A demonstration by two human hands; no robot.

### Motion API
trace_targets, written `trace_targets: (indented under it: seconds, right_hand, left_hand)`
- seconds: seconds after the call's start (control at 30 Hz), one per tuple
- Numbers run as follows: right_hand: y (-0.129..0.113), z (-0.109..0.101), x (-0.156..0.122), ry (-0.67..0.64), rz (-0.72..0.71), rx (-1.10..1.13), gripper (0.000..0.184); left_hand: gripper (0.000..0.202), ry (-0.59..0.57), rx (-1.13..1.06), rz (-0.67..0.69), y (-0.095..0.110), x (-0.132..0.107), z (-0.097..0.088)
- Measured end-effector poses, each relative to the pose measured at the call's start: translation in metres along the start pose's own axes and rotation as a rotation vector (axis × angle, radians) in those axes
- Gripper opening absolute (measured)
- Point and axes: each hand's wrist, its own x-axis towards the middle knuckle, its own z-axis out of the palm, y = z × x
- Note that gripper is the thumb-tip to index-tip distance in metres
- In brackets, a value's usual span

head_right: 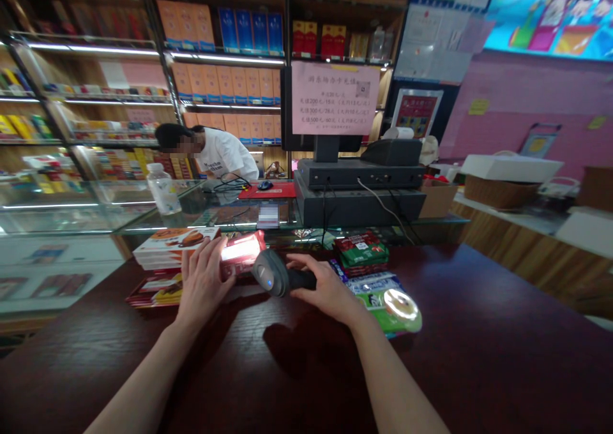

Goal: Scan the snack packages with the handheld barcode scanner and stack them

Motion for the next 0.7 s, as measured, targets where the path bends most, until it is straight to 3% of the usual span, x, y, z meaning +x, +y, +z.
trace_targets:
  seconds: [0.3, 0.53, 0.7]
  right_hand:
    - [-0.003, 0.000, 0.001, -0.047, -0.009, 0.014, 0.076]
    - [-0.003, 0.014, 0.002, -0.305, -0.015, -0.124, 0.085]
    - [-0.006, 0.024, -0.001, -0.371, -0.007, -0.176, 0.081]
  left_hand:
    - [0.077, 0.013, 0.003, 0.003, 0.000, 0.001, 0.000]
    - [0.077, 0.000, -0.011, -0.009, -0.001, 0.001, -0.001]
    - [0.077, 0.001, -0.009, -0.005, -0.001, 0.001, -0.002]
